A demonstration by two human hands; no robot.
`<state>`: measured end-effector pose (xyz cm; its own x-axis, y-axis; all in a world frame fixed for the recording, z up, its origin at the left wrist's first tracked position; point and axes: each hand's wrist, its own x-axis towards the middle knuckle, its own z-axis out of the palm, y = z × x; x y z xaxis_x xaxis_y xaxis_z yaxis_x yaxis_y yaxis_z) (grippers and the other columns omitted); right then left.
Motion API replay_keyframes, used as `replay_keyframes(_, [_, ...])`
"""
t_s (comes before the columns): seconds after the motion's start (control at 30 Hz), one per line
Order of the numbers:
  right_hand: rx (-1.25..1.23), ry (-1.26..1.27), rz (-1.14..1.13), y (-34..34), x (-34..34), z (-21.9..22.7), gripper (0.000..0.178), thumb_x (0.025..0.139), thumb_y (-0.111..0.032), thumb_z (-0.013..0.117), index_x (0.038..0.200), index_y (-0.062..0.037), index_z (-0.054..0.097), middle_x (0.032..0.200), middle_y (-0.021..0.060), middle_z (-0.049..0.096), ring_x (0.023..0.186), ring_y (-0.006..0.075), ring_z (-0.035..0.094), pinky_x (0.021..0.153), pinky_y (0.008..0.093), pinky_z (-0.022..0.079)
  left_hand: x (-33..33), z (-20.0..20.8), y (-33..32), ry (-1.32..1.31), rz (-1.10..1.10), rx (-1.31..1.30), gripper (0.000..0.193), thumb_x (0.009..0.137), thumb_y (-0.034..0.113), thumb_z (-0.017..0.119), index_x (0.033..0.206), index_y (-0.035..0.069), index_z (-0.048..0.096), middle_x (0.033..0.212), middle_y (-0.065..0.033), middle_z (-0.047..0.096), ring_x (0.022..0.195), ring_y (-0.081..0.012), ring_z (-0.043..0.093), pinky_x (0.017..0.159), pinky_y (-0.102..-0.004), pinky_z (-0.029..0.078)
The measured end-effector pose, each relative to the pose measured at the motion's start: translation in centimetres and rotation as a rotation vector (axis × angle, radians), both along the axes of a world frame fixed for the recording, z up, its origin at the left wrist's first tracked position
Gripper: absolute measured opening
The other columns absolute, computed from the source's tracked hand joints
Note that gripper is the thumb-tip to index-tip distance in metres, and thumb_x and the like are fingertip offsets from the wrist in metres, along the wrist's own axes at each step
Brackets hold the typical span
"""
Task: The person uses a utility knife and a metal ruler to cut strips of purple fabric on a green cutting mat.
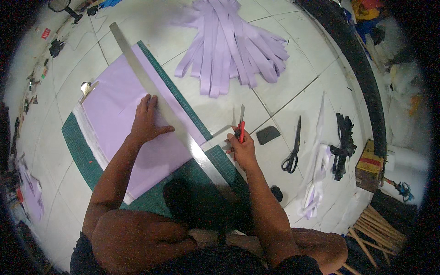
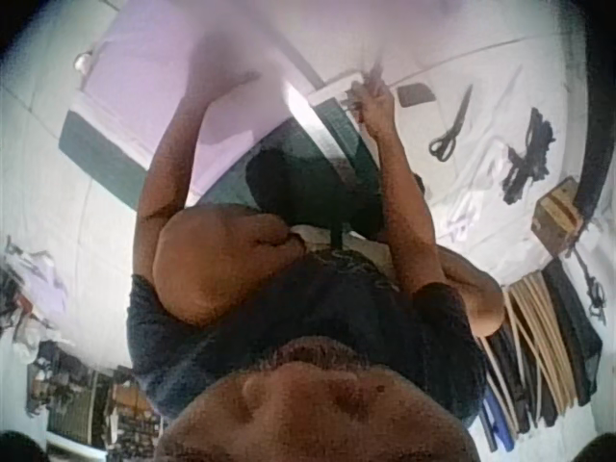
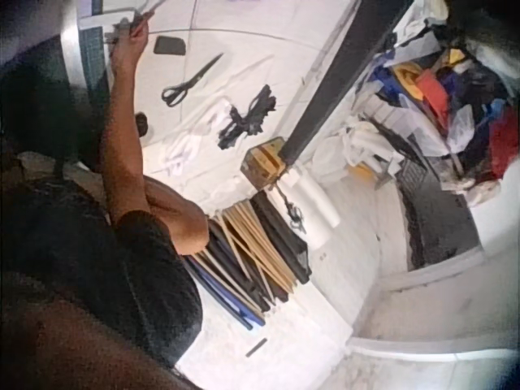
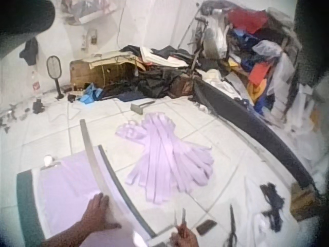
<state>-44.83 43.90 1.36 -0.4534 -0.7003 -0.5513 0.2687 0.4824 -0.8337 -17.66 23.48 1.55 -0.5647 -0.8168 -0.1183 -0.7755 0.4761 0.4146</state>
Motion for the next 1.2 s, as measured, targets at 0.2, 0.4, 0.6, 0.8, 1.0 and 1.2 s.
replay_keyframes(0.2, [-0.024, 0.016, 0.014, -0.7, 0.9, -1.0, 0.041, 0.095, -0.016, 0.065, 0.131, -0.0017, 0.054, 0.094, 0.0063, 0.061, 0.083, 0.0150, 0.063, 0.055, 0.0260, 0.053, -0.1, 0.0, -0.2, -0.031, -0.011, -0.003, 0.123, 0.057, 0.053, 0.089, 0.148, -0.005, 0.028, 0.149, -0.0303, 0.030, 0.141, -0.0459, 0.027, 0.115, -0.0543, 0.025])
replay_keyframes(0.4, [-0.025, 0.039, -0.011, -0.2, 1.3, -1.9, 0.041, 0.095, -0.015, 0.065, 0.132, -0.0016, 0.054, 0.094, 0.0061, 0.061, 0.084, 0.0156, 0.063, 0.056, 0.0273, 0.055, -0.1, -0.3, -0.1, -0.037, -0.006, 0.000, 0.123, 0.057, 0.054, 0.089, 0.147, -0.005, 0.029, 0.149, -0.0304, 0.030, 0.141, -0.0459, 0.026, 0.115, -0.0556, 0.025])
replay_keyframes(0.6, [0.005, 0.054, -0.029, -0.2, 1.2, -1.9, 0.040, 0.095, -0.015, 0.065, 0.132, -0.0037, 0.054, 0.097, 0.0061, 0.060, 0.085, 0.0166, 0.063, 0.057, 0.0278, 0.055, -0.3, -0.2, 0.0, -0.025, -0.005, -0.006, 0.122, 0.058, 0.054, 0.088, 0.147, -0.005, 0.029, 0.149, -0.0304, 0.030, 0.141, -0.0456, 0.027, 0.115, -0.0558, 0.025])
replay_keyframes(0.8, [0.017, 0.045, -0.048, -0.7, 1.5, -1.9, 0.040, 0.094, -0.014, 0.065, 0.131, -0.0033, 0.055, 0.093, 0.0059, 0.061, 0.082, 0.0150, 0.063, 0.055, 0.0256, 0.052, 0.0, 0.1, -0.2, -0.039, -0.019, -0.053, 0.112, 0.061, 0.053, 0.086, 0.144, -0.004, 0.036, 0.144, -0.0289, 0.038, 0.135, -0.0447, 0.036, 0.111, -0.0518, 0.032])
replay_keyframes(1.0, [-0.012, 0.000, -0.135, -2.6, 0.4, 1.0, 0.038, 0.088, -0.012, 0.066, 0.124, -0.0035, 0.056, 0.080, 0.0072, 0.063, 0.050, 0.0095, 0.051, 0.041, 0.0232, 0.040, 1.9, 0.6, -9.2, 0.193, 0.307, -0.148, 0.061, 0.086, 0.035, 0.067, 0.132, -0.002, 0.051, 0.128, -0.0227, 0.055, 0.118, -0.0392, 0.052, 0.102, -0.0480, 0.041])
replay_keyframes(1.2, [-0.130, 0.080, -0.061, -11.5, 2.7, 3.0, 0.029, 0.091, -0.010, 0.065, 0.116, -0.0041, 0.053, 0.090, 0.0077, 0.064, 0.073, 0.0135, 0.066, 0.043, 0.0236, 0.041, 4.4, -3.7, -19.4, 0.176, 0.366, -0.541, 0.041, 0.092, 0.022, 0.059, 0.126, -0.001, 0.056, 0.131, -0.0214, 0.054, 0.125, -0.0393, 0.048, 0.108, -0.0507, 0.036])
